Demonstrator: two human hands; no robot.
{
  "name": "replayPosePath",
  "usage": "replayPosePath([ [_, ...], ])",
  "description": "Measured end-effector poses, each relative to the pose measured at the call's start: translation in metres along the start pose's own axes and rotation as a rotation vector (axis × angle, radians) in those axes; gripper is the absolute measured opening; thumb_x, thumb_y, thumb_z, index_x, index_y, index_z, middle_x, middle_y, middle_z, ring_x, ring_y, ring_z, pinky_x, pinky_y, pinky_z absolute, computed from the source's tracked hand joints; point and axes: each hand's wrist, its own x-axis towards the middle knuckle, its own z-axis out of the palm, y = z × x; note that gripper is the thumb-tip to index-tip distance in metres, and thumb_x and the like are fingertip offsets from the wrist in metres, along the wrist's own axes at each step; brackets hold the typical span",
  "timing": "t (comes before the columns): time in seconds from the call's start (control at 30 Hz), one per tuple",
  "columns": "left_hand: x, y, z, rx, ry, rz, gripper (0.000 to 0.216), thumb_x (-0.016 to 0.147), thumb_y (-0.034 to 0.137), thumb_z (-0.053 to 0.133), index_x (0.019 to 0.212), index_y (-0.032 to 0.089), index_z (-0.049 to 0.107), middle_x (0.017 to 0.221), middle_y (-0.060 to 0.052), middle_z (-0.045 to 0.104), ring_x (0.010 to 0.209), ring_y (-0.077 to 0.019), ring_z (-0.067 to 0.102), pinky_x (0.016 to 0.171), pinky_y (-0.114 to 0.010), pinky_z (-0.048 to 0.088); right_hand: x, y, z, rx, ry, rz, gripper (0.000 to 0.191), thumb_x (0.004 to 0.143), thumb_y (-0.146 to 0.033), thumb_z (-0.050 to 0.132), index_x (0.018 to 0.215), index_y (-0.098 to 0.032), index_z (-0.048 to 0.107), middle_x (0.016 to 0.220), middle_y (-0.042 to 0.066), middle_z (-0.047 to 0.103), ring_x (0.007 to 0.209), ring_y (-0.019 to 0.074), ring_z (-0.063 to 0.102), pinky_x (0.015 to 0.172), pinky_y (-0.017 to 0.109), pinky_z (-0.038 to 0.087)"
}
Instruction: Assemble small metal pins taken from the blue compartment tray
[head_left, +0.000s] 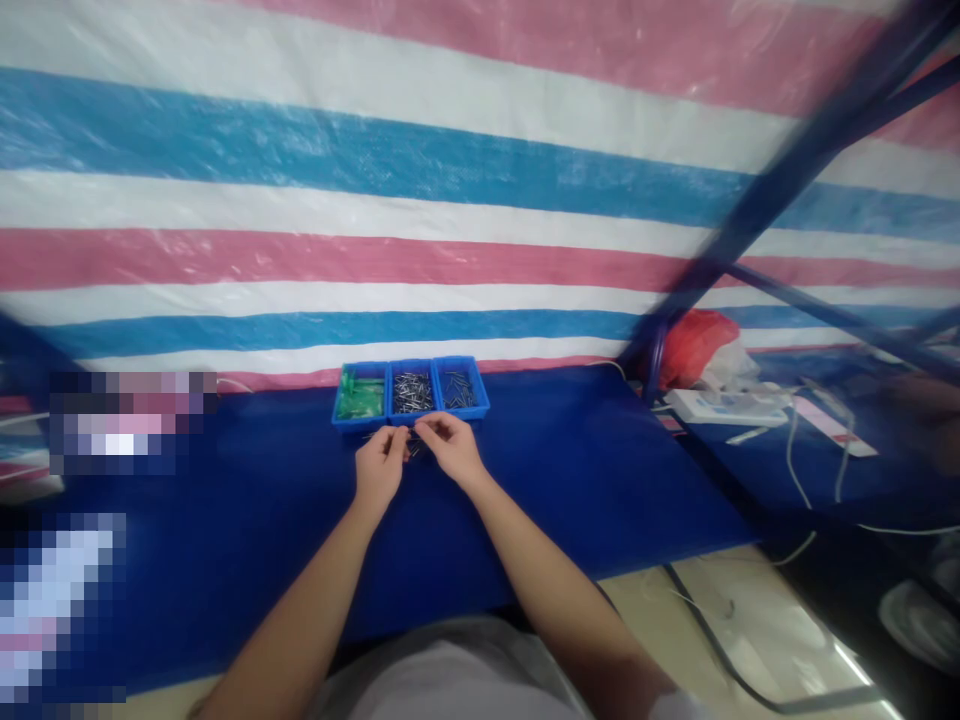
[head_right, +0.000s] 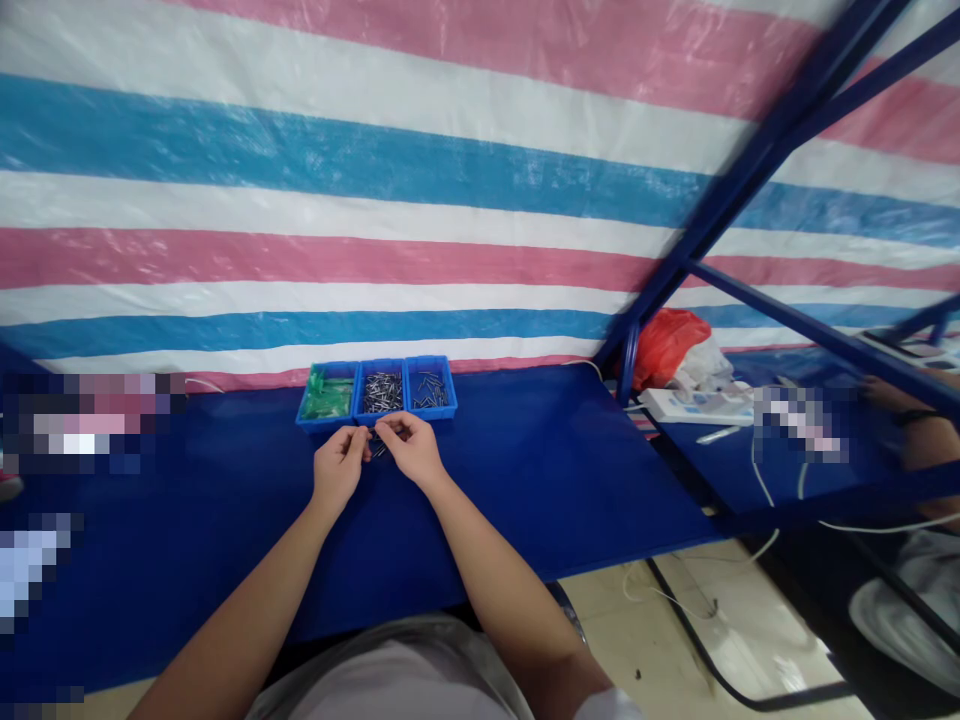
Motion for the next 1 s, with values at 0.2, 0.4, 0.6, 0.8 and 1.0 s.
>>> replayPosePath([
  [0.2,0.0004,-0.0015,0.0029,-0.078,0.013,-0.034,0.032,0.089,0.049,0.061,0.096,0.019,0.070,0.067,0.000,0.066,0.059,-0.0140,0.063,0.064,-0.026,0.050,-0.0001,-0.0002,-0.0004,0.003,0.004,0.003,0.024,0.079,-0.043,0.073,0.085,-0.020,0.072,0.083,0.005,0.072,0.076,0.0188,0.066,0.073,0.032,0.054],
  [0.4,0.0014,-0.0035,0.0046,-0.067,0.013,0.006,0.027,0.086,0.044,0.066,0.098,0.020,0.069,0.067,0.002,0.066,0.057,-0.0129,0.062,0.064,-0.025,0.050,0.0001,0.0002,0.0002,0.001,-0.001,0.008,0.025,0.079,-0.044,0.073,0.084,-0.020,0.072,0.083,0.005,0.073,0.076,0.0192,0.067,0.073,0.033,0.055],
  [0.6,0.0008,0.0003,0.0007,-0.042,-0.016,0.007,0.028,0.091,0.045,0.059,0.087,0.020,0.070,0.064,0.002,0.064,0.058,-0.0129,0.061,0.062,-0.025,0.048,-0.0006,-0.0001,0.0009,0.007,-0.011,0.004,0.025,0.079,-0.044,0.074,0.084,-0.020,0.072,0.082,0.004,0.073,0.075,0.0189,0.066,0.072,0.032,0.054],
  [0.8,0.0002,0.0014,-0.0003,-0.018,-0.001,-0.001,0.035,0.094,0.048,0.054,0.081,0.019,0.070,0.061,0.000,0.063,0.059,-0.0132,0.061,0.062,-0.025,0.048,-0.0010,-0.0002,0.0012,0.007,-0.027,-0.002,0.026,0.079,-0.045,0.073,0.085,-0.020,0.072,0.083,0.005,0.073,0.075,0.0188,0.067,0.071,0.031,0.054],
  [1.0,0.0013,-0.0036,0.0040,-0.108,-0.009,-0.025,0.033,0.085,0.047,0.067,0.102,0.019,0.071,0.067,0.000,0.068,0.057,-0.0139,0.063,0.063,-0.026,0.052,-0.0002,0.0013,0.0003,0.010,-0.012,0.007,0.027,0.080,-0.046,0.072,0.084,-0.020,0.073,0.081,0.005,0.073,0.074,0.0184,0.066,0.071,0.031,0.054],
])
